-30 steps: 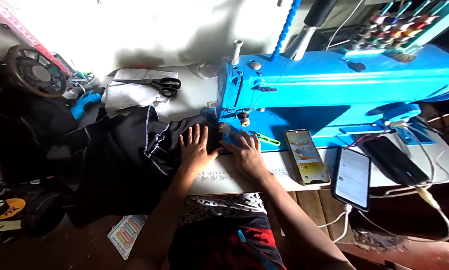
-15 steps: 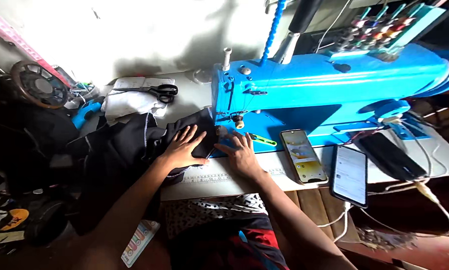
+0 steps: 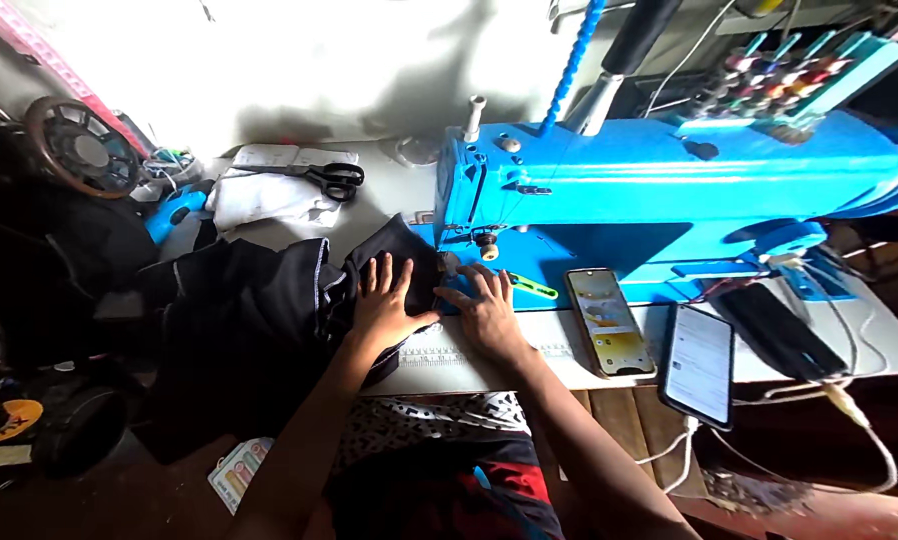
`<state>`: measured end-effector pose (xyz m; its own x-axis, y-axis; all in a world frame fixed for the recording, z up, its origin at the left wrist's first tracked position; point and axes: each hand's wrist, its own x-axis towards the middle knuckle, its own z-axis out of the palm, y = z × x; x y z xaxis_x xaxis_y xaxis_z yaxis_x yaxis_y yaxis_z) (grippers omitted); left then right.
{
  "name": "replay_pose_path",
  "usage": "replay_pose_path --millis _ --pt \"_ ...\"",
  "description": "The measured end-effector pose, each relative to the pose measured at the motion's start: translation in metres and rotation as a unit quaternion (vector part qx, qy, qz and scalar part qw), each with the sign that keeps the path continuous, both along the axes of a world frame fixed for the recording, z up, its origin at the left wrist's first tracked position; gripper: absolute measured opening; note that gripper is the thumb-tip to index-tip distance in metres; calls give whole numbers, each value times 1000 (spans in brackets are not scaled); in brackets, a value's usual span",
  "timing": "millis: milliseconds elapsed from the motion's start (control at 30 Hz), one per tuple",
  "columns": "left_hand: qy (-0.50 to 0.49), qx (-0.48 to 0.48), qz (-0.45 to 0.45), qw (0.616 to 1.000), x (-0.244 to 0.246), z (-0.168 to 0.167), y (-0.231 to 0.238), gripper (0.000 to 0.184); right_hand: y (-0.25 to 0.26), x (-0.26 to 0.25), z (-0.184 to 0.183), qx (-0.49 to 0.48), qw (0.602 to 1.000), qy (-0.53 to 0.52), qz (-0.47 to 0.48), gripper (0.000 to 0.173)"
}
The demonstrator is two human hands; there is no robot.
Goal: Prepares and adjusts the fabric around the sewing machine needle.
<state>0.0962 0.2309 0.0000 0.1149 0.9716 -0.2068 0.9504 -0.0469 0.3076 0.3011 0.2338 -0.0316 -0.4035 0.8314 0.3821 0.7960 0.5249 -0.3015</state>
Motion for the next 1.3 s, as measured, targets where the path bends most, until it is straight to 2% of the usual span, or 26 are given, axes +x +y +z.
replay_pose_path --millis 233,333,433,500,567,633,733,833,933,1167,1300 --pt "-9 -1 102 995 29 6 -5 109 1 -3 1 -22 999 2 -46 43" --pt "-7 -8 121 993 41 10 -5 104 1 -2 3 -22 999 4 -24 40" --pt "-25 -36 94 995 36 25 -7 94 1 -2 3 -4 1000 17 -4 38" --pt "-27 -48 40 998 26 33 -10 82 1 -1 2 -1 1000 29 -13 39" --pt "2 -55 -2 998 19 32 -16 73 1 0 0 -2 999 37 -14 40" --pt "23 -45 -18 999 15 22 -21 73 1 3 -2 4 998 57 1 37" --pt "12 7 -10 1000 14 5 -25 73 2 8 -4 18 996 82 27 33" --pt "-4 37 0 999 17 0 -25 66 -1 6 -2 27 996 84 12 31" --pt "5 46 8 999 21 -1 -22 59 -2 2 0 29 997 72 -13 33" --pt "12 38 24 999 28 1 -11 60 -1 5 -4 32 998 46 11 31" --pt "8 52 30 998 29 -2 -2 60 -1 1 -3 28 998 56 -25 33"
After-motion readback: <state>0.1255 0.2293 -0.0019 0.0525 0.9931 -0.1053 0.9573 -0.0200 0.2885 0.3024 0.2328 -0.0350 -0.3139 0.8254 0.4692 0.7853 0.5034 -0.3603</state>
